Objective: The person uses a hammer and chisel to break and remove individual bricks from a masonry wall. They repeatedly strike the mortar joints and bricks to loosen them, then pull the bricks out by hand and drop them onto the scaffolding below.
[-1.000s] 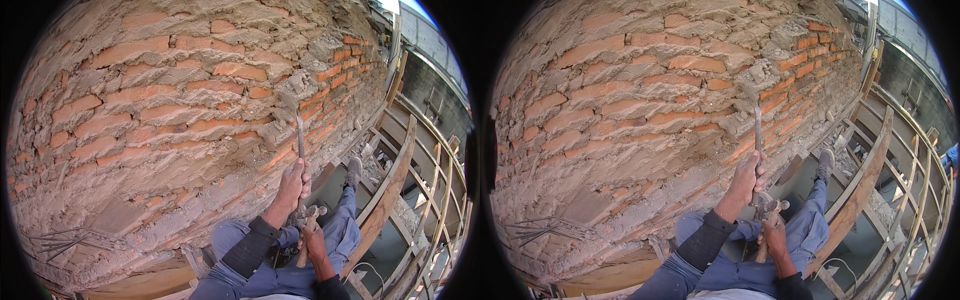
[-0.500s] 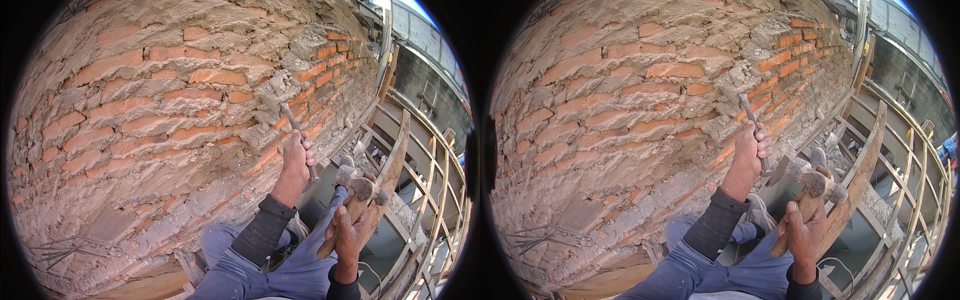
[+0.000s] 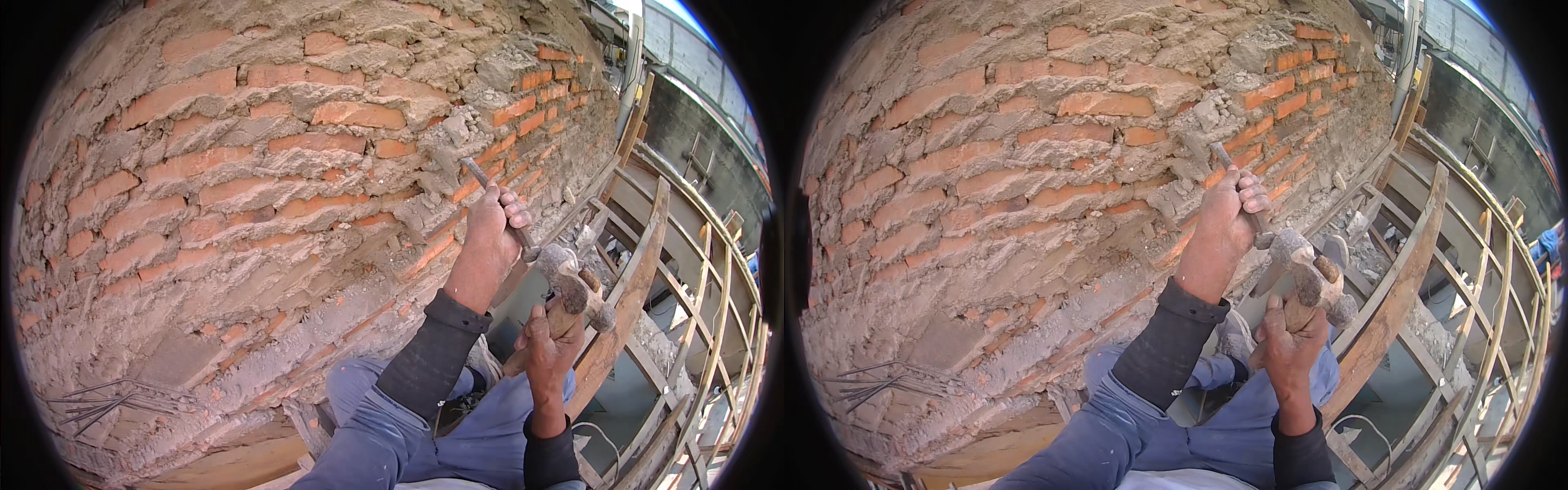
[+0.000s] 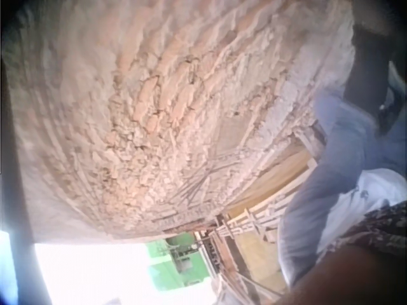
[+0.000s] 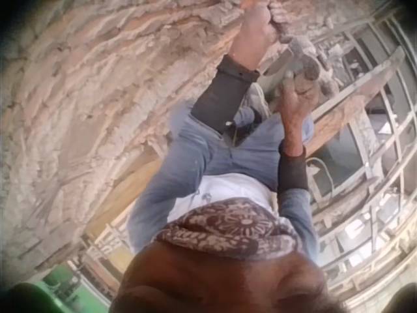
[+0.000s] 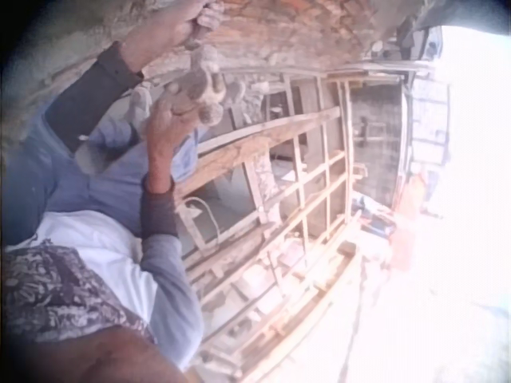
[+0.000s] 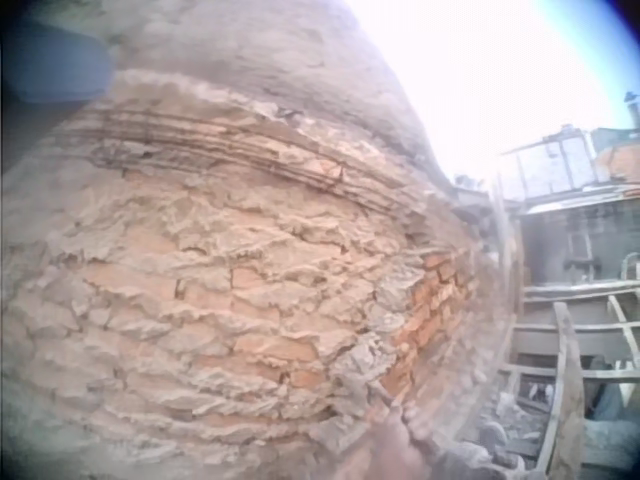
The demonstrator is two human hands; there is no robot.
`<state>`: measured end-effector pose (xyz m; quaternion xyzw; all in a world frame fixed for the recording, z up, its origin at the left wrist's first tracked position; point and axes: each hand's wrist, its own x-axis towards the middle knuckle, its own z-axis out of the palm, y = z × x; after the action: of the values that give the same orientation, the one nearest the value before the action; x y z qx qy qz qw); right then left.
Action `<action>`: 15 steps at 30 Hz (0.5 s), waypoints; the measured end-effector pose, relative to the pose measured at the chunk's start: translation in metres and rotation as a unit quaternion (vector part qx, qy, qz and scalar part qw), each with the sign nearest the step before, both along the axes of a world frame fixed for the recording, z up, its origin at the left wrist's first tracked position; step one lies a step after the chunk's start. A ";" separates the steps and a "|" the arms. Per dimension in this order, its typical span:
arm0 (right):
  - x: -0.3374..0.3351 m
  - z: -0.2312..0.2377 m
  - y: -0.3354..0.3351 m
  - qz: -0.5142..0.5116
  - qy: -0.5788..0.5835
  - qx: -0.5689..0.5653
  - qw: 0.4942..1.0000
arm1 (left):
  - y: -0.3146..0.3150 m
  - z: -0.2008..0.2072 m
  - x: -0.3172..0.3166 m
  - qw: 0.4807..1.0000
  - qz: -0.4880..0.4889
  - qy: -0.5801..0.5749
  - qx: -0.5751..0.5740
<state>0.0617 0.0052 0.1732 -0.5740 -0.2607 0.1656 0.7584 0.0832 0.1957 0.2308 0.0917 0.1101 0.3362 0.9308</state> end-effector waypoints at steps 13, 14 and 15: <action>-0.008 -0.004 0.004 -0.038 -0.033 -0.033 0.998 | 0.012 -0.002 0.001 1.000 -0.014 -0.004 -0.016; -0.012 0.005 -0.005 -0.045 -0.017 -0.034 0.998 | 0.009 -0.005 0.001 1.000 -0.010 0.004 -0.018; -0.017 0.015 -0.011 -0.062 -0.025 0.037 0.997 | 0.006 -0.002 0.002 1.000 -0.011 0.012 -0.016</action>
<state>0.0446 -0.0055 0.1878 -0.5642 -0.2492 0.0942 0.7815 0.0853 0.2018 0.2285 0.0817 0.1252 0.3233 0.9344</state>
